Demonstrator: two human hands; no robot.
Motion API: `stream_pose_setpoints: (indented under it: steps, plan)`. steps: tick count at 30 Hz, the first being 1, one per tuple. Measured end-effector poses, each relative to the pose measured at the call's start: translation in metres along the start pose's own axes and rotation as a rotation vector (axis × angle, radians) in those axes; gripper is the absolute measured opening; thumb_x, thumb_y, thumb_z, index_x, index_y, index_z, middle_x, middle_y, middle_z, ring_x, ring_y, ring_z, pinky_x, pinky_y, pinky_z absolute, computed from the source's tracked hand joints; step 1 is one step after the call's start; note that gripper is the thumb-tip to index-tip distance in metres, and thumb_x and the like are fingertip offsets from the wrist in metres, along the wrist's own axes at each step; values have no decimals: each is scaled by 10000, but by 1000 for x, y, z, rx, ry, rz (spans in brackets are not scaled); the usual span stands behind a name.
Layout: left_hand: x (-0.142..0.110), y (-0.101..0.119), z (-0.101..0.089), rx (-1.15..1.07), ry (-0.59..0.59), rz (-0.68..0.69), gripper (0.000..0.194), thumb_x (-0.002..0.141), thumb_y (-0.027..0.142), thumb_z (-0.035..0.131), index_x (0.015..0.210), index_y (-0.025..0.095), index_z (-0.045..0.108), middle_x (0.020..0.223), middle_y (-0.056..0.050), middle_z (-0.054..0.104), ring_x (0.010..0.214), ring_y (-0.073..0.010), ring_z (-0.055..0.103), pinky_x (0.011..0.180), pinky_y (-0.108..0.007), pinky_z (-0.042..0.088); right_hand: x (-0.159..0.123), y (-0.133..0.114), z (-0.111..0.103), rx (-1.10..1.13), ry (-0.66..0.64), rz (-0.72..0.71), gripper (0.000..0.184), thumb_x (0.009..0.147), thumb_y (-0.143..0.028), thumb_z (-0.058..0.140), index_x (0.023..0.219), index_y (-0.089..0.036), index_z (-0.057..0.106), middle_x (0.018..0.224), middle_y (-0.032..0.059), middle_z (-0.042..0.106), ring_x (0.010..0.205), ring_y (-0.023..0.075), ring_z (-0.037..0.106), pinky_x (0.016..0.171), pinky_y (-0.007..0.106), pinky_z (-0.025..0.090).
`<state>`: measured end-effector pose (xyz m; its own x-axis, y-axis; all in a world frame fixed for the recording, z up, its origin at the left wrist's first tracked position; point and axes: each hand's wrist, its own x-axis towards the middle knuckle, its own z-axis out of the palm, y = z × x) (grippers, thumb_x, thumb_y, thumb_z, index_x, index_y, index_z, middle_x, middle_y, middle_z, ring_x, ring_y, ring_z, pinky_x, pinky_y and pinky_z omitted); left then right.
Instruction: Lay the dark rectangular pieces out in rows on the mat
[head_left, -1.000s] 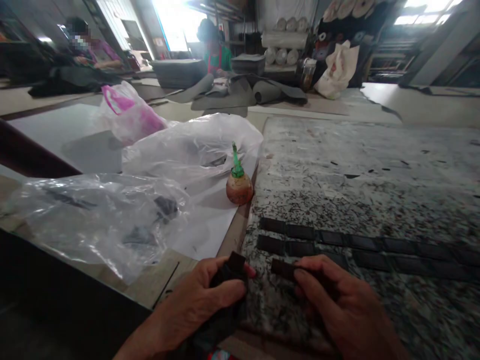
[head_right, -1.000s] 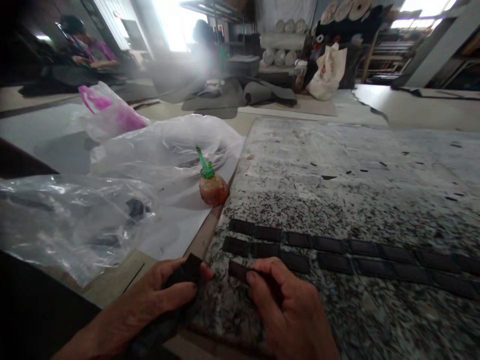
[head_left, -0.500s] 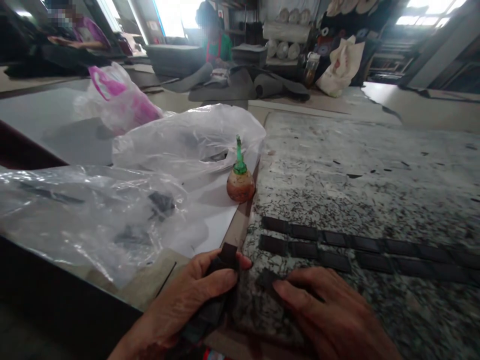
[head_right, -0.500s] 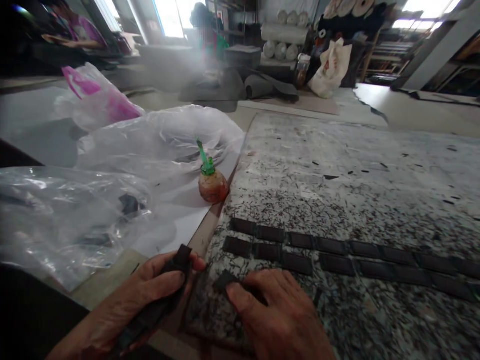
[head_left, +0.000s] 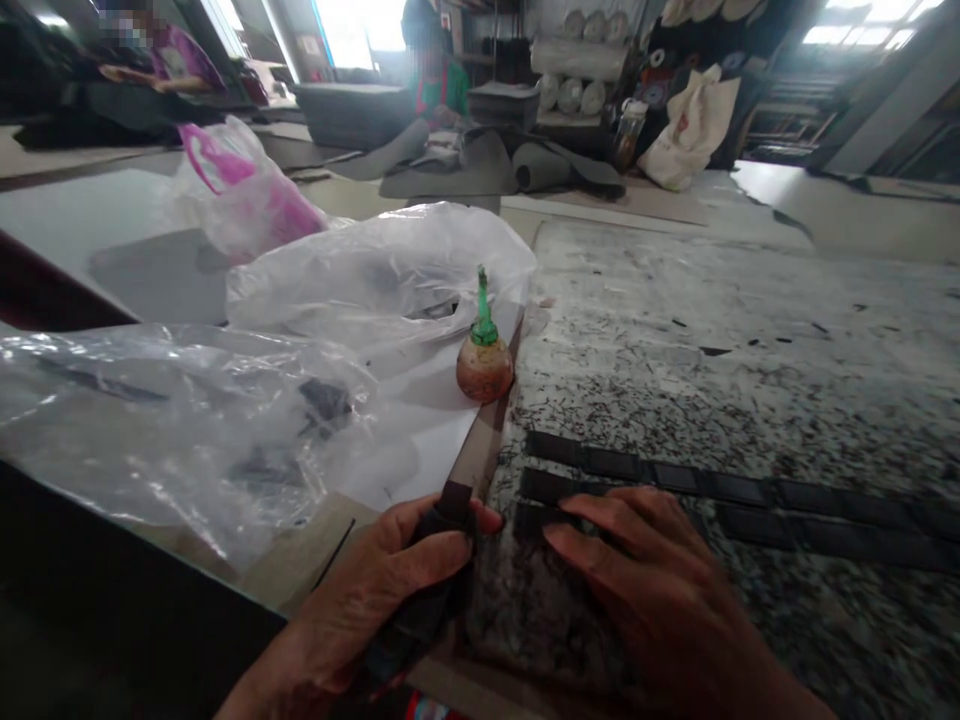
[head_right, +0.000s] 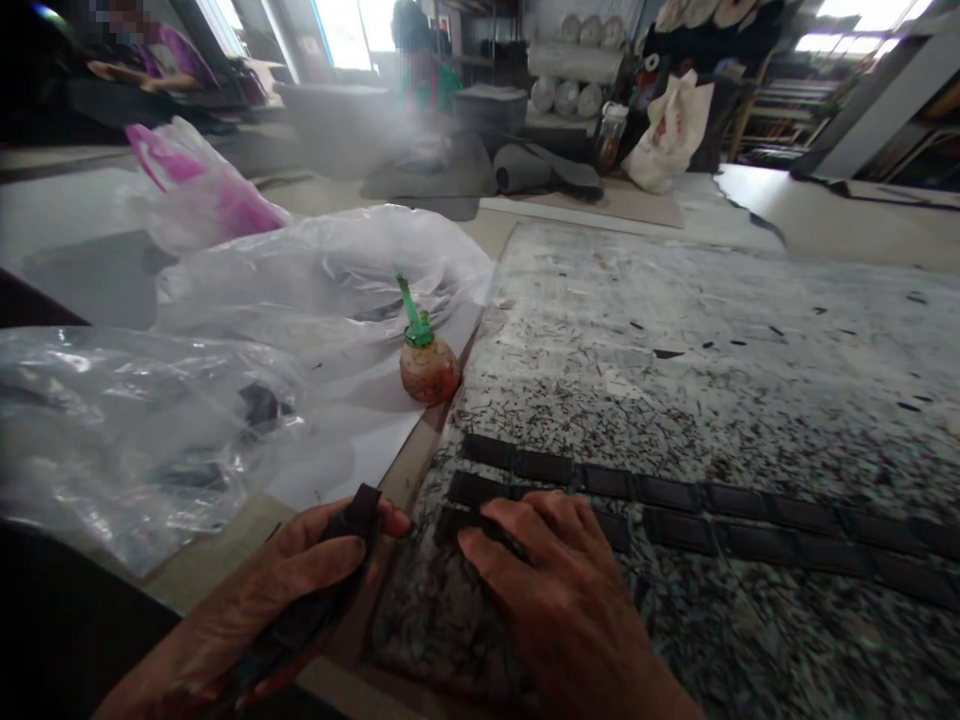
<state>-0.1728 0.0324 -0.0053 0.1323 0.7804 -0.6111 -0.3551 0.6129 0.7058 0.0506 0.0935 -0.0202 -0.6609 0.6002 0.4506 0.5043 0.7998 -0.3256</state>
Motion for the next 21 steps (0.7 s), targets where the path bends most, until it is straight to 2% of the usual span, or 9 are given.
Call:
stream_pose_setpoints:
  steps: [3, 6, 8, 10, 12, 15, 18, 21]
  plan:
    - [-3, 5, 6, -21, 16, -27, 447, 580, 475, 770, 910, 201, 641, 471, 85, 533, 302, -27, 377, 286, -128, 230, -1, 2, -1, -48, -65, -4, 334, 845, -75, 453, 1028, -282, 640, 1079, 10, 629, 976, 206, 504, 862, 353, 379]
    - [-4, 9, 10, -6, 91, -36, 414, 569, 431, 785, 876, 179, 669, 610, 45, 597, 460, -40, 470, 395, -120, 329, 1, 1, -4, -87, -78, -32, 334, 846, -92, 429, 1032, -269, 643, 1060, 40, 627, 949, 212, 515, 830, 353, 392]
    - [-3, 7, 9, 21, 71, -38, 404, 590, 428, 771, 892, 180, 667, 698, 21, 614, 536, -64, 500, 468, -152, 381, 3, -2, -5, -92, -64, -35, 305, 857, -127, 428, 1015, -261, 652, 1043, 50, 630, 928, 218, 521, 807, 355, 406]
    - [-1, 3, 8, 68, -6, -29, 347, 663, 392, 727, 936, 190, 656, 729, 20, 600, 570, -69, 490, 521, -170, 383, 4, -4, -6, -56, -34, 0, 255, 868, -162, 461, 1013, -252, 652, 1035, 49, 626, 923, 214, 527, 806, 351, 425]
    - [-1, 0, 11, 141, -92, -20, 237, 737, 300, 652, 943, 184, 652, 763, 16, 593, 614, -73, 482, 571, -181, 376, 6, -8, -7, 28, 14, 53, 220, 877, -182, 488, 1031, -228, 638, 1014, 51, 621, 927, 194, 540, 807, 318, 454]
    - [-7, 1, 22, 304, -169, -41, 155, 732, 169, 553, 856, 174, 645, 721, 32, 565, 620, -83, 462, 567, -187, 363, 11, -14, -9, 218, 35, 135, 209, 896, -217, 484, 1057, -194, 616, 967, 51, 632, 901, 149, 582, 781, 237, 493]
    - [-15, 6, 36, 546, -206, -64, 175, 708, 153, 529, 823, 199, 651, 671, 61, 561, 557, -71, 443, 475, -159, 326, 15, -22, -14, 467, -77, 208, 185, 878, -242, 521, 1021, -209, 634, 903, 23, 659, 819, 123, 620, 711, 181, 511]
    - [-18, 7, 44, 626, -284, -89, 202, 707, 155, 504, 811, 208, 669, 659, 64, 568, 524, -63, 436, 455, -148, 325, 14, -28, -18, 651, -181, 324, 104, 840, -222, 557, 851, -238, 660, 756, -30, 657, 679, 100, 613, 635, 157, 490]
